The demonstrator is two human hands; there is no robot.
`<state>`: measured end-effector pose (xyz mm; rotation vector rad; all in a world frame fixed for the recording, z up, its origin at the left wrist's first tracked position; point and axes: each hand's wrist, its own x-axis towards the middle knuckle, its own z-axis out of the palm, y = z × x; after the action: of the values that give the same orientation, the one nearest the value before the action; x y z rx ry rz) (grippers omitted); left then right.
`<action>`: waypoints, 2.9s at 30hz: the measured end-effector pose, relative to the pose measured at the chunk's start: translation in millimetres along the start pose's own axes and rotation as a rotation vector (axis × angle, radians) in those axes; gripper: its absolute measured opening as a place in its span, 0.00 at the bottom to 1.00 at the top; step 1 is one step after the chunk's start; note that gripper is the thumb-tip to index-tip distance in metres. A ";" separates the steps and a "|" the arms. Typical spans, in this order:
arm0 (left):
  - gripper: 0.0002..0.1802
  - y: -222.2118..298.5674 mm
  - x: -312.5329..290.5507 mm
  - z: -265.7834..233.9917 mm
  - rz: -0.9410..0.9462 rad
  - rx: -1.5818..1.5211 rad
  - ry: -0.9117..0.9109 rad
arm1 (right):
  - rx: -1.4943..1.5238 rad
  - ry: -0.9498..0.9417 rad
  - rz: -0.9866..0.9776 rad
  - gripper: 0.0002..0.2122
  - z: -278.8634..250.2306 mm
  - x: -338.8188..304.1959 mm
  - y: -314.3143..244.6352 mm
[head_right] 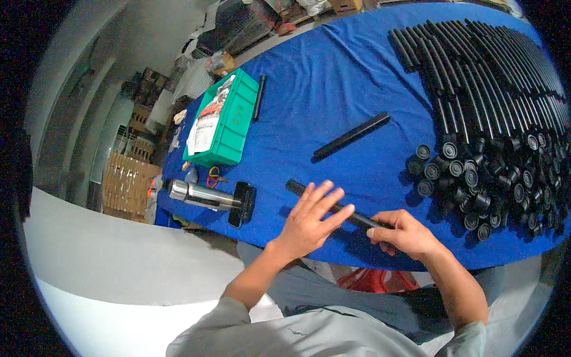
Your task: The person attaches end caps onto pipes by hand and places the assembled pipes on the table.
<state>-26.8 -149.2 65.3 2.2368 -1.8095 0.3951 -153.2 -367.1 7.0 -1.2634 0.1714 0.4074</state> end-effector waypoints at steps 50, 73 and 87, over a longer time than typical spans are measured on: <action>0.14 -317.1 -53.6 17.4 -1.106 0.494 -0.325 | -0.106 0.037 0.059 0.19 -6.0 2.3 -1.6; 0.25 -301.8 -54.5 -21.7 -0.836 0.643 -0.387 | -0.153 0.099 -0.018 0.17 -1.4 3.5 5.8; 0.18 -245.6 -114.7 -38.3 -0.882 0.445 -0.251 | -0.242 0.121 -0.049 0.17 2.7 3.1 10.8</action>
<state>188.5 19.7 57.2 3.2065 -0.6696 0.3562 -154.8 -361.3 -2.8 -1.5294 0.1978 0.3161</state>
